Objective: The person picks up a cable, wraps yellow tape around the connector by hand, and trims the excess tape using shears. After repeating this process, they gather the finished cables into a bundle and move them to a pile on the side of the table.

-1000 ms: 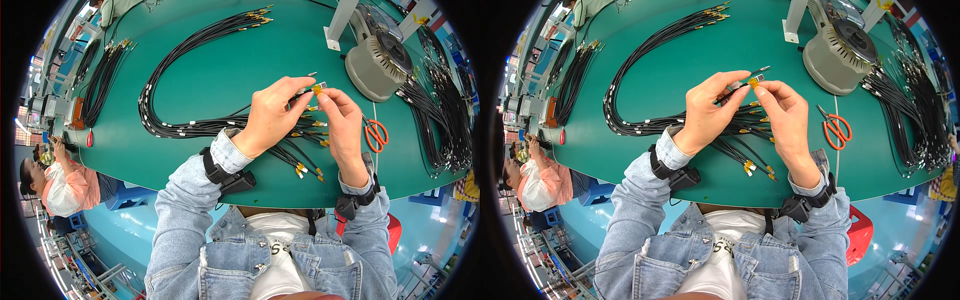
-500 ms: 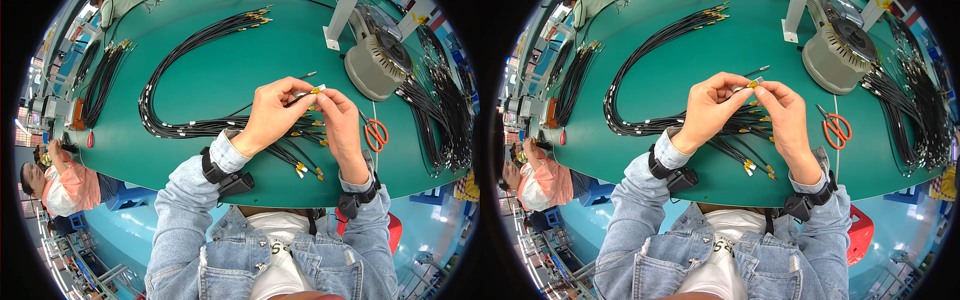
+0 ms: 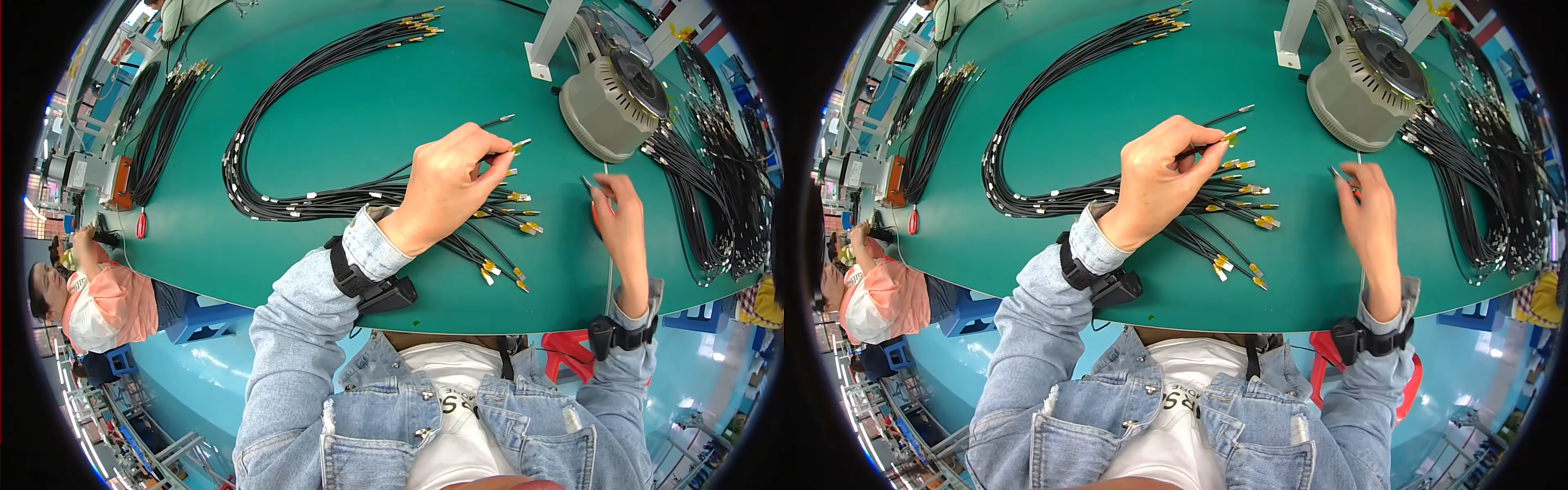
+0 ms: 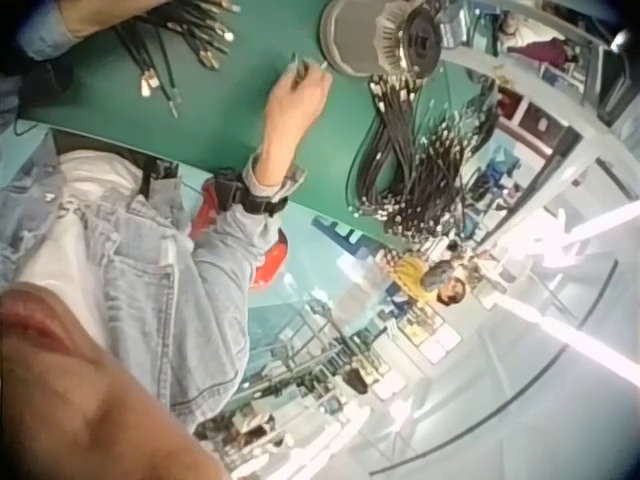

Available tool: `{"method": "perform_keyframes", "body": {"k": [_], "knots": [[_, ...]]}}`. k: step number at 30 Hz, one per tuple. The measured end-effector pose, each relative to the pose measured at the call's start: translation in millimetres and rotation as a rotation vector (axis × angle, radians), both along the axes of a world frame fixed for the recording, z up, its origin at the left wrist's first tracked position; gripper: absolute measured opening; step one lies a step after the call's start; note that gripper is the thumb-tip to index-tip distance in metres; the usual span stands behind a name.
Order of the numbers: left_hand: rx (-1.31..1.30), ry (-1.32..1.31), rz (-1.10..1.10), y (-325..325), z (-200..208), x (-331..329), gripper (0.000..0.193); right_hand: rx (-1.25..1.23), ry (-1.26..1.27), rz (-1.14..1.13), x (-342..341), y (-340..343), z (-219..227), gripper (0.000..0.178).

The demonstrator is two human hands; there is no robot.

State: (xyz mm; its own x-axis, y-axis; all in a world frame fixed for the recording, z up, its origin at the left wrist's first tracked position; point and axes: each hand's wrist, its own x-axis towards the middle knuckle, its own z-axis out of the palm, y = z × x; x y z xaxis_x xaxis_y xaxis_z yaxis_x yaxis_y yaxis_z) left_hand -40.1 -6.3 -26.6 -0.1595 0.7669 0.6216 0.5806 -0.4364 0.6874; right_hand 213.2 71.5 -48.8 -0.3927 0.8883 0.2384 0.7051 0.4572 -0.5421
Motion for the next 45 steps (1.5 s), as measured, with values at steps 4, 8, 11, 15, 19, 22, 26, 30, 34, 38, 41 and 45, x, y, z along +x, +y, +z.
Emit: {"method": "perform_keyframes", "body": {"k": [4,8,11,15,19,22,26,30,34,38,41,45], "knots": [[0.055,0.105,0.015,0.6,-0.4,-0.1,0.008,0.111,-0.314,0.028,27.8,-9.9,-5.3,0.033],[0.07,0.148,0.019,0.8,-3.0,0.8,0.008,0.101,-0.422,0.079,29.6,-7.2,-3.6,0.04],[0.002,0.094,-0.014,-0.5,-0.8,1.0,0.006,-0.009,-0.292,0.06,27.6,-3.5,2.3,0.042],[-0.18,0.066,-0.1,-1.8,5.5,-4.2,0.005,-0.15,-0.007,0.166,10.8,-11.9,32.9,0.046],[-0.292,0.057,-0.221,-2.5,7.8,-10.1,0.008,-0.148,0.088,0.336,-9.4,-22.0,67.7,0.049],[-0.323,0.047,-0.28,-4.8,10.1,-11.2,0.009,-0.107,0.047,0.451,-19.5,-24.7,82.2,0.049],[-0.376,0.042,-0.325,-7.5,17.0,-11.3,0.009,-0.098,-0.036,0.586,-28.7,-23.6,85.0,0.046],[-0.429,0.051,-0.356,-7.6,20.2,-10.8,0.009,-0.144,-0.088,0.639,-32.1,-19.0,80.1,0.042],[-0.44,0.069,-0.37,-7.1,21.2,-11.5,0.01,-0.137,-0.092,0.669,-34.4,-15.3,76.3,0.038],[-0.434,0.084,-0.374,-7.1,20.8,-12.1,0.01,-0.147,-0.083,0.696,-35.7,-14.4,75.2,0.037],[-0.424,0.09,-0.373,-6.5,20.6,-12.2,0.01,-0.169,-0.086,0.696,-35.9,-14.3,75.8,0.036],[-0.426,0.089,-0.367,-6.2,20.9,-12.2,0.01,-0.147,-0.084,0.688,-36.4,-16.0,76.5,0.036]]}}
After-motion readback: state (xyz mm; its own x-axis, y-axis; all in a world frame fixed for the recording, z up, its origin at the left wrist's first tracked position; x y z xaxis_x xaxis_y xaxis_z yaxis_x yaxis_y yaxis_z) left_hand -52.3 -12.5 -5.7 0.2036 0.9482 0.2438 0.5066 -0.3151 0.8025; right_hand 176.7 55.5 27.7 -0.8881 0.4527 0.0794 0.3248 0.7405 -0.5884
